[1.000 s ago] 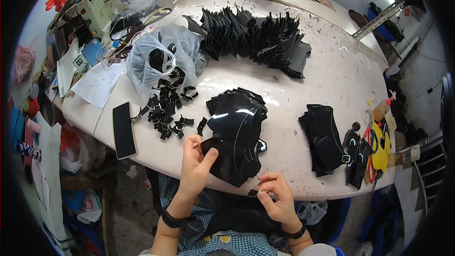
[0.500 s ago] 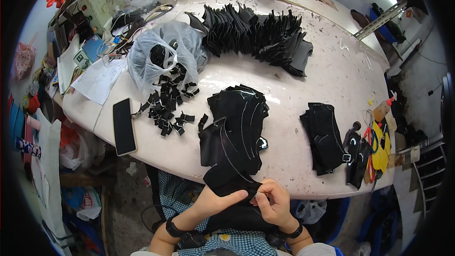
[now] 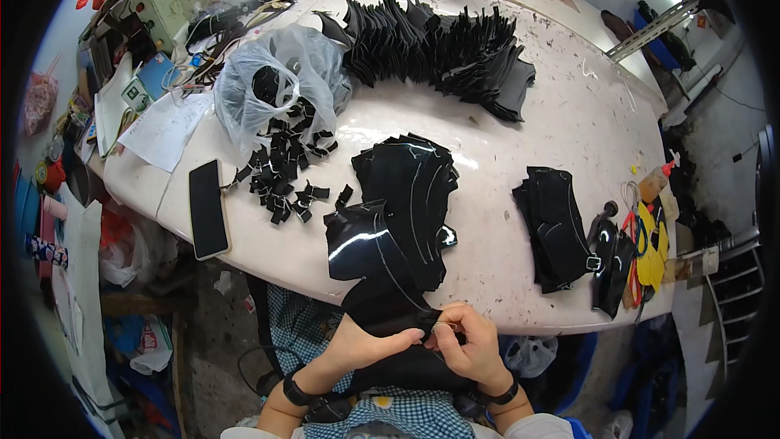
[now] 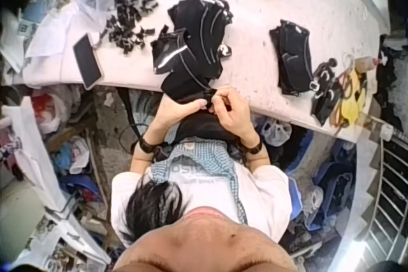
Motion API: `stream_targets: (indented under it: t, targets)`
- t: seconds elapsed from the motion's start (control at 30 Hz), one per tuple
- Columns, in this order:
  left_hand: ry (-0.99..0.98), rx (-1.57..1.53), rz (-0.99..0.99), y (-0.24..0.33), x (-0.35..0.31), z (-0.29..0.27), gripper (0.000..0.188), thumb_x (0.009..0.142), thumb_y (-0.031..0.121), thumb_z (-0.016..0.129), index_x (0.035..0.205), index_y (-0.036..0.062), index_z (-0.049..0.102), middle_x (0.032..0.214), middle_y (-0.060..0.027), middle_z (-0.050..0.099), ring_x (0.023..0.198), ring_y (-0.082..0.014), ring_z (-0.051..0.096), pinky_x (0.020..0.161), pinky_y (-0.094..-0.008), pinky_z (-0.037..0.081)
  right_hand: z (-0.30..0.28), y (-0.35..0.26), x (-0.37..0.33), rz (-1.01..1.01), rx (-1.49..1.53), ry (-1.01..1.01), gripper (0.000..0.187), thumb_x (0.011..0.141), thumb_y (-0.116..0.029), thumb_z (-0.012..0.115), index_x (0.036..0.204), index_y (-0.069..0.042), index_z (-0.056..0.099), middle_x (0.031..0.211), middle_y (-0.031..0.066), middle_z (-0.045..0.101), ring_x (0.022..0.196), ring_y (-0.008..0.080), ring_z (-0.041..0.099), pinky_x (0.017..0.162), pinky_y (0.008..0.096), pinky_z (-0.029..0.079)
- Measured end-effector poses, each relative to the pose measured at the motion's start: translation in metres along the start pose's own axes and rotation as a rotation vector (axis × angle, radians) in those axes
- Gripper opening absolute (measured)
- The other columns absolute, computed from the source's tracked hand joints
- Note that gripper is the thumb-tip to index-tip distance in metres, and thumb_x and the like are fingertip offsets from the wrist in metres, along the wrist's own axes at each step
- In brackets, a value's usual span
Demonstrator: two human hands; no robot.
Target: Attaching small plastic buckles or clips to black shoe upper components.
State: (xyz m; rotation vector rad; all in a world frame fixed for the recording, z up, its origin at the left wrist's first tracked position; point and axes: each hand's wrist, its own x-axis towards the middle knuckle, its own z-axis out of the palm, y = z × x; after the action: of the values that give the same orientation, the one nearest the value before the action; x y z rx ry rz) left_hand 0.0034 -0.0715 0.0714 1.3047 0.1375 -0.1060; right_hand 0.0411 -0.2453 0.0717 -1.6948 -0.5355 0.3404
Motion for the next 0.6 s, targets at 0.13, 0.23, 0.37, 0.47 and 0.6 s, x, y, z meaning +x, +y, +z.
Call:
stream_targets:
  t: [0.13,0.23,0.37,0.47,0.6]
  targets:
    - [0.023,0.041,-0.002,-0.003,-0.001,0.003,0.037,0.066,0.006,0.071,0.098,-0.0011,0.056,0.088,-0.0047,0.061,0.078,-0.0116,0.057,0.071,-0.0249,0.048,-0.001,0.003,0.001,-0.016,-0.038,0.003,0.009,0.081,-0.001,0.058,0.084,0.003,0.051,0.081,0.0100,0.059,0.058,0.0134,0.062,0.051,0.0217,0.048]
    - [0.063,0.070,0.045,-0.004,-0.002,0.005,0.033,0.066,0.006,0.070,0.095,-0.0013,0.057,0.086,-0.0048,0.062,0.077,-0.0114,0.058,0.070,-0.0247,0.048,-0.002,0.006,0.001,-0.032,-0.067,0.007,0.010,0.079,-0.002,0.060,0.083,0.003,0.052,0.081,0.0100,0.060,0.059,0.0128,0.062,0.051,0.0219,0.048]
    - [0.061,0.135,0.076,-0.003,-0.003,0.008,0.031,0.066,0.004,0.067,0.094,-0.0019,0.058,0.086,-0.0057,0.063,0.078,-0.0116,0.059,0.071,-0.0250,0.049,-0.002,0.007,0.001,0.001,0.023,0.007,0.014,0.077,-0.004,0.064,0.083,0.002,0.054,0.078,0.0089,0.060,0.061,0.0114,0.060,0.053,0.0211,0.048]
    - [0.079,0.118,0.120,0.000,-0.003,0.010,0.028,0.066,0.003,0.065,0.093,-0.0021,0.059,0.085,-0.0059,0.064,0.077,-0.0119,0.060,0.071,-0.0250,0.049,0.000,0.004,0.001,0.116,0.201,0.072,0.015,0.074,-0.004,0.067,0.082,0.002,0.055,0.076,0.0076,0.060,0.063,0.0105,0.059,0.054,0.0209,0.047]
    - [0.054,0.223,0.143,0.000,-0.004,0.009,0.025,0.068,0.002,0.065,0.092,-0.0014,0.060,0.082,-0.0068,0.065,0.075,-0.0123,0.061,0.070,-0.0254,0.049,-0.008,0.003,0.005,0.010,-0.109,-0.074,0.017,0.070,0.003,0.062,0.081,0.001,0.049,0.071,0.0074,0.058,0.061,0.0128,0.060,0.054,0.0228,0.047]
